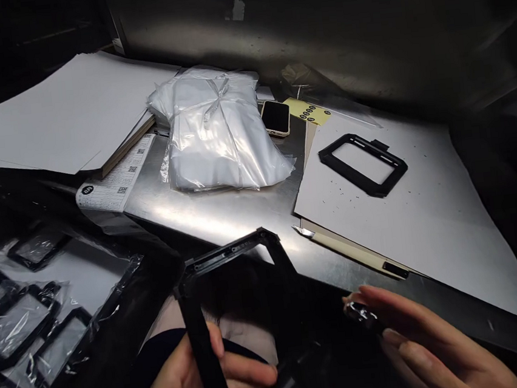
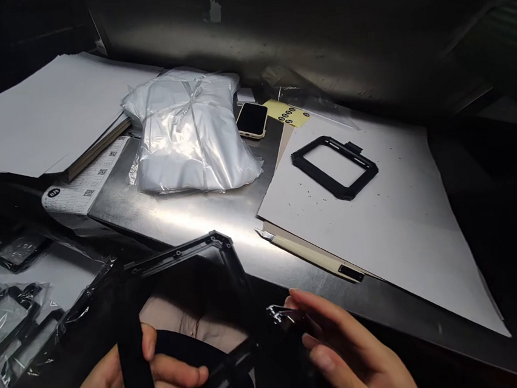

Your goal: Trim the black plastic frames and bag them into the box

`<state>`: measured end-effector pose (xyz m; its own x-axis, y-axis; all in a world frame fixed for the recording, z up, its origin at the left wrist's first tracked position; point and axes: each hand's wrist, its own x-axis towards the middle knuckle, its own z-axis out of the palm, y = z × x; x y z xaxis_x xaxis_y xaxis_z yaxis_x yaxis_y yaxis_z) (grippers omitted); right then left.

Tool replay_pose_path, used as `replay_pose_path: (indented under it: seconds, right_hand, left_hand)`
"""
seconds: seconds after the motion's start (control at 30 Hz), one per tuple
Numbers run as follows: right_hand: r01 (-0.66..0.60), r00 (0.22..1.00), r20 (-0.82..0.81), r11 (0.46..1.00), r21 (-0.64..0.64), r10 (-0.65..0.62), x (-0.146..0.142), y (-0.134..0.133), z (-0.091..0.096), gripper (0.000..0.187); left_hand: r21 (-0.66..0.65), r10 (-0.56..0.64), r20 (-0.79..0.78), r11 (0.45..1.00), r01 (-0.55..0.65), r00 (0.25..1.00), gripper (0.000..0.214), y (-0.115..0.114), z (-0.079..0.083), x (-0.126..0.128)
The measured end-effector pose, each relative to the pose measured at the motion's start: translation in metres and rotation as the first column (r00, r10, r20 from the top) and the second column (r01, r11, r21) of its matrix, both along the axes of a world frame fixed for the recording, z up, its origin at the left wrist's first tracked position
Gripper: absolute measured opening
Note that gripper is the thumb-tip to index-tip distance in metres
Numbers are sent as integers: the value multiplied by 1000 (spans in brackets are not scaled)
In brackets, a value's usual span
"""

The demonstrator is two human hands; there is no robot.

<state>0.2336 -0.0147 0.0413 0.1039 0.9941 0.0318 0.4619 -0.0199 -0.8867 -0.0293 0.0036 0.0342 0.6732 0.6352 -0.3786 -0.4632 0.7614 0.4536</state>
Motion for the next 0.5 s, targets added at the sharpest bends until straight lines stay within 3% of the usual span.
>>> replay_pose_path:
  seconds: [0.1,0.17,0.33,0.5]
  right_hand:
    - [25,880,-474,999,-41,-41,-16,3,-14,25]
    - [6,803,-596,1000,13,3,-37,5,-20,25]
    - [61,814,-578,983,173,52,-72,10,-30,22]
    - [146,825,-563,940,309,57,-68,24,-32,18]
  left_hand:
    - [150,104,38,983,-109,994,23,-3,-11,9]
    - [256,138,59,955,-148,989,23,-5,-16,16]
    - [515,170,66,838,-180,983,19,-8,-24,34]
    - [653,-44,157,754,-70,987,15,-6,-29,44]
